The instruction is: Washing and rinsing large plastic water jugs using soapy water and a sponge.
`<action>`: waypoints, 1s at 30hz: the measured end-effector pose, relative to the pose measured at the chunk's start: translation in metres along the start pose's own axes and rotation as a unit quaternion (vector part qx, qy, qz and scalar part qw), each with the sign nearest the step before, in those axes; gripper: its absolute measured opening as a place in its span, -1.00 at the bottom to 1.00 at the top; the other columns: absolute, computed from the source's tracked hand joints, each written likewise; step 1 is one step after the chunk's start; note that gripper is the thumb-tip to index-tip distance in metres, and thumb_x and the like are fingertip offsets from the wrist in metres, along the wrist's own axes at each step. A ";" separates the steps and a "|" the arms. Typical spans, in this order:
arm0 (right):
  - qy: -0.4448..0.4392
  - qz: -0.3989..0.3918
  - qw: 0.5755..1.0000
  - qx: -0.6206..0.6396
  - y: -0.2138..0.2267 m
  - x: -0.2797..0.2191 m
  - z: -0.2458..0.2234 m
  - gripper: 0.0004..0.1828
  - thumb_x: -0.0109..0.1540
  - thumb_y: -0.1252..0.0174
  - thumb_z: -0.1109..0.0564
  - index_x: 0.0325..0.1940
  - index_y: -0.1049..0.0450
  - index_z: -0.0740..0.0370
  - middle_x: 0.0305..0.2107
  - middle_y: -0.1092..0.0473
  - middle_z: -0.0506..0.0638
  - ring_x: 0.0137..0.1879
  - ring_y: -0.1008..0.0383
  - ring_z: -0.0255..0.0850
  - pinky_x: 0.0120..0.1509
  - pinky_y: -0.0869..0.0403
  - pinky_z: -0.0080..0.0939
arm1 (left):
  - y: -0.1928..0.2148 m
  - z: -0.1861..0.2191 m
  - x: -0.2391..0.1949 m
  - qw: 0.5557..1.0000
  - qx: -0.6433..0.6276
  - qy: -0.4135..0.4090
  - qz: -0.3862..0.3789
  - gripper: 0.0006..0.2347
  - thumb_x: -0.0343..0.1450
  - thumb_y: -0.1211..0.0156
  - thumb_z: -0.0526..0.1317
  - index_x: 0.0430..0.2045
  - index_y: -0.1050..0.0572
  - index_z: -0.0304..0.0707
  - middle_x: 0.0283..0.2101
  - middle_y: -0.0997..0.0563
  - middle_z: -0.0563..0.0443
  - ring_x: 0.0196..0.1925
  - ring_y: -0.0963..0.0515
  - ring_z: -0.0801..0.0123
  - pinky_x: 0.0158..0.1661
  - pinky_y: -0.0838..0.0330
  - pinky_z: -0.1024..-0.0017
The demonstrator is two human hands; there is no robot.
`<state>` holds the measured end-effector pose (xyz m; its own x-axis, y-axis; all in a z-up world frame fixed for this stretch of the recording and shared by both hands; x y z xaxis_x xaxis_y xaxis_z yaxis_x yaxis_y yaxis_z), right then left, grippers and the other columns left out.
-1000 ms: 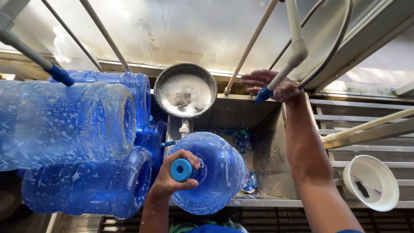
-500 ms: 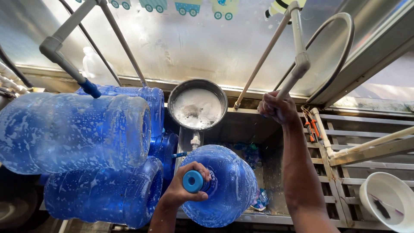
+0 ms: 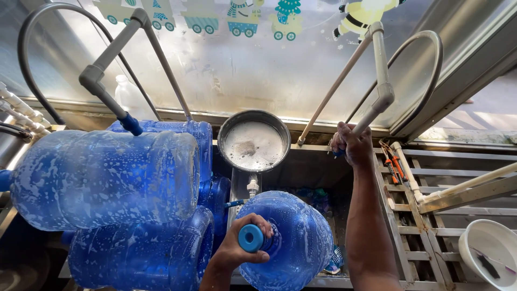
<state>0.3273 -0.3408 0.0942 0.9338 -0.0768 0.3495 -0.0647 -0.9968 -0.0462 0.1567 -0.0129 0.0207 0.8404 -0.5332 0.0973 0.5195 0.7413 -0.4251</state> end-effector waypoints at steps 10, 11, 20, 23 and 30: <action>-0.004 0.138 0.990 -0.038 -0.002 0.004 0.009 -0.51 0.42 -0.07 0.08 -0.61 -0.26 0.16 -0.75 -0.17 -0.10 -0.66 -0.25 -0.29 -0.54 -0.32 -0.22 | 0.000 -0.001 0.002 1.000 0.007 0.000 0.007 -0.55 0.01 -0.67 -0.17 -0.34 -0.51 -0.16 -0.27 -0.64 -0.01 -0.05 -0.63 0.23 0.09 -0.48 0.15; 0.004 0.161 0.985 -0.059 0.003 0.005 0.017 -0.49 0.43 -0.07 0.06 -0.62 -0.24 0.15 -0.76 -0.18 -0.10 -0.68 -0.27 -0.29 -0.57 -0.33 -0.23 | 0.001 -0.003 0.002 1.000 0.007 -0.001 0.007 -0.55 0.01 -0.68 -0.17 -0.34 -0.51 -0.16 -0.26 -0.64 -0.01 -0.05 -0.63 0.23 0.09 -0.48 0.15; 0.046 0.258 0.953 -0.150 0.019 0.001 0.015 -0.49 0.44 -0.08 -0.01 -0.61 -0.33 0.11 -0.77 -0.29 -0.10 -0.65 -0.40 -0.32 -0.54 -0.47 -0.29 | -0.008 -0.005 0.006 0.999 0.014 0.005 0.048 -0.55 -0.03 -0.65 -0.24 -0.35 -0.52 -0.16 -0.27 -0.65 0.00 -0.05 -0.64 0.23 0.11 -0.49 0.14; 0.071 0.197 0.972 -0.104 0.025 0.005 0.025 -0.48 0.45 -0.08 -0.02 -0.61 -0.36 0.13 -0.75 -0.31 -0.08 -0.64 -0.39 -0.31 -0.48 -0.47 -0.29 | -0.023 -0.006 0.015 0.997 0.017 0.009 0.069 -0.55 -0.04 -0.65 -0.25 -0.35 -0.52 -0.17 -0.26 -0.64 0.01 -0.06 -0.63 0.25 0.09 -0.49 0.18; -0.078 0.072 0.962 0.252 0.094 0.020 0.259 -0.75 0.46 0.10 0.06 -0.17 -0.33 0.28 -0.44 -0.27 0.00 -0.44 -0.27 -0.33 -0.32 -0.32 -0.38 | -0.058 -0.036 0.057 0.994 0.053 0.005 0.094 -0.59 0.01 -0.61 -0.29 -0.34 -0.54 -0.21 -0.23 -0.63 0.04 -0.10 -0.63 0.37 0.01 -0.52 0.34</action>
<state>0.4309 -0.4305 -0.1456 0.9721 -0.1695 0.1624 -0.0550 -0.8368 -0.5447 0.1688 -0.1008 0.0190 0.9232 -0.3839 0.0162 0.3664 0.8670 -0.3377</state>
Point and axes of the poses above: each hand's wrist, its own x-axis towards the middle knuckle, its own y-axis out of the back of the hand, z = x × y, the point moved 3 cm from there along x, towards the middle knuckle
